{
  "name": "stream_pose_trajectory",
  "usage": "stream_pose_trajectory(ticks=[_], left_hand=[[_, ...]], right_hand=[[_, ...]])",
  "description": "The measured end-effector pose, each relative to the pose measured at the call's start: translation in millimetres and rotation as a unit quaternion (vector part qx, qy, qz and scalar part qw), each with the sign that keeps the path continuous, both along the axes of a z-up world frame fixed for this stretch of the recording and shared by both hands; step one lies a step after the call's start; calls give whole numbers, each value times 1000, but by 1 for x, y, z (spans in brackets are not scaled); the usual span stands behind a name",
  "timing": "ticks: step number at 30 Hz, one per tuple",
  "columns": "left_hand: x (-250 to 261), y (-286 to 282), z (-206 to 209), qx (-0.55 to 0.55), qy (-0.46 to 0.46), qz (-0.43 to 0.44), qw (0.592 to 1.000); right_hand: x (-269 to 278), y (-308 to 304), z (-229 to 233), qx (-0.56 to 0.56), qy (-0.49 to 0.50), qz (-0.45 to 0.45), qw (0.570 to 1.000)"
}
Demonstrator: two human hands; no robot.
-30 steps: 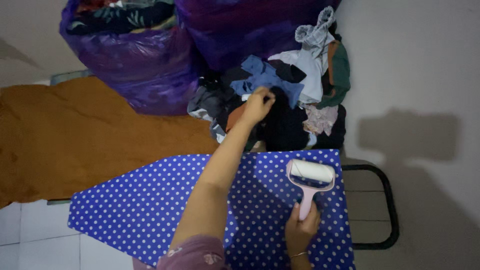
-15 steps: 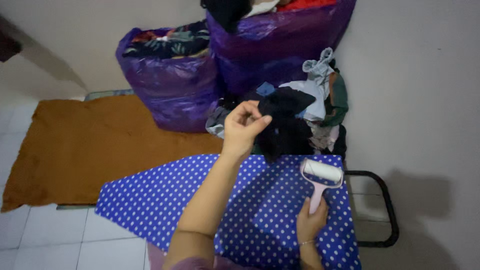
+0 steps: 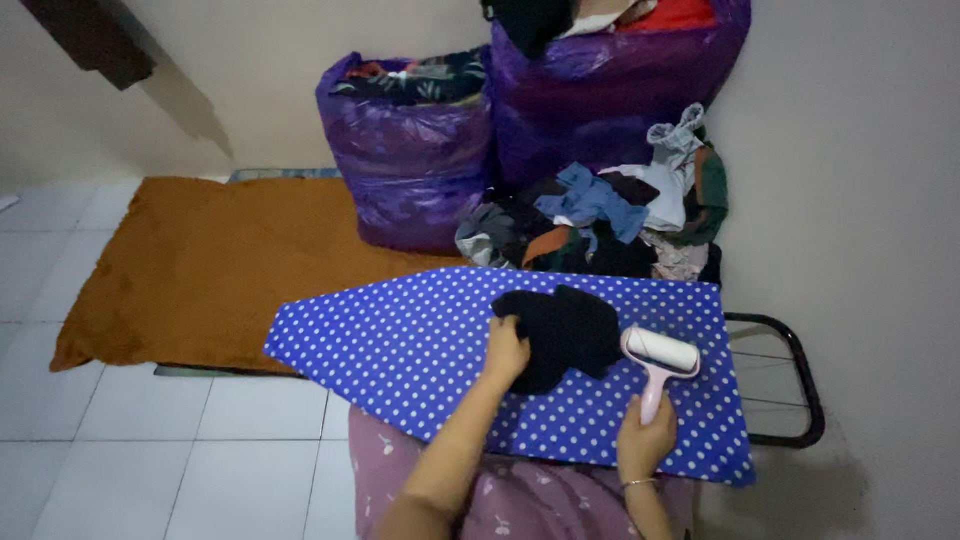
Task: The person uses a lint roller to remove lint from a black garment laid on a blue polka-dotted ironing board. They roll the sticky roller over the fabric, flip the garment to treat both sides, and then fold it before placing it aside.
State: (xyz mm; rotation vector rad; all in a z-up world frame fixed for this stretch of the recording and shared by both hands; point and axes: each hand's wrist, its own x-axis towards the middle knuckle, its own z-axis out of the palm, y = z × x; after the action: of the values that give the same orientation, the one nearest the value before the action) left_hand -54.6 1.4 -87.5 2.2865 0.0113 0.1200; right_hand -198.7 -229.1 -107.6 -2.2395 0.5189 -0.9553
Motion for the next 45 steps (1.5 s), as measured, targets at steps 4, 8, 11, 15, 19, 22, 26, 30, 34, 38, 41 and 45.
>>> stream_pose_trajectory(ticks=[4,8,11,15,19,22,26,30,34,38,41,45], left_hand=[[-56,4,-12,-80,-97,-18,992],[-96,17,32,-132,-139,-35,981],[-108,23,79,-177,-173,-34,968],[-130,17,142,-263,-209,-128,933],[-136,18,183,-452,-142,-146,868],[-132,32,180,-115,-317,-62,939],[-115,52,140,-62,-196,26,978],[-76,84,90,-327,63,8,943],[-62,91,68,-717,339,-20,608],[-74,61,96,-531,190,45,825],[-102,40,130,-303,-2,-69,951],[-147,25,171,-180,-149,-164,958]], right_hand=[[-15,7,20,-83,45,-49,994],[-21,23,54,-160,-3,-7,987],[-11,54,79,186,56,157,968],[12,95,120,460,64,353,812],[29,114,161,420,21,392,818],[21,120,174,378,-6,385,842],[5,128,173,363,-6,425,829],[-1,125,169,290,7,369,883],[-1,118,168,110,4,231,967],[-9,124,152,-9,-107,247,963],[-2,133,127,364,25,406,838],[25,125,104,395,2,383,835]])
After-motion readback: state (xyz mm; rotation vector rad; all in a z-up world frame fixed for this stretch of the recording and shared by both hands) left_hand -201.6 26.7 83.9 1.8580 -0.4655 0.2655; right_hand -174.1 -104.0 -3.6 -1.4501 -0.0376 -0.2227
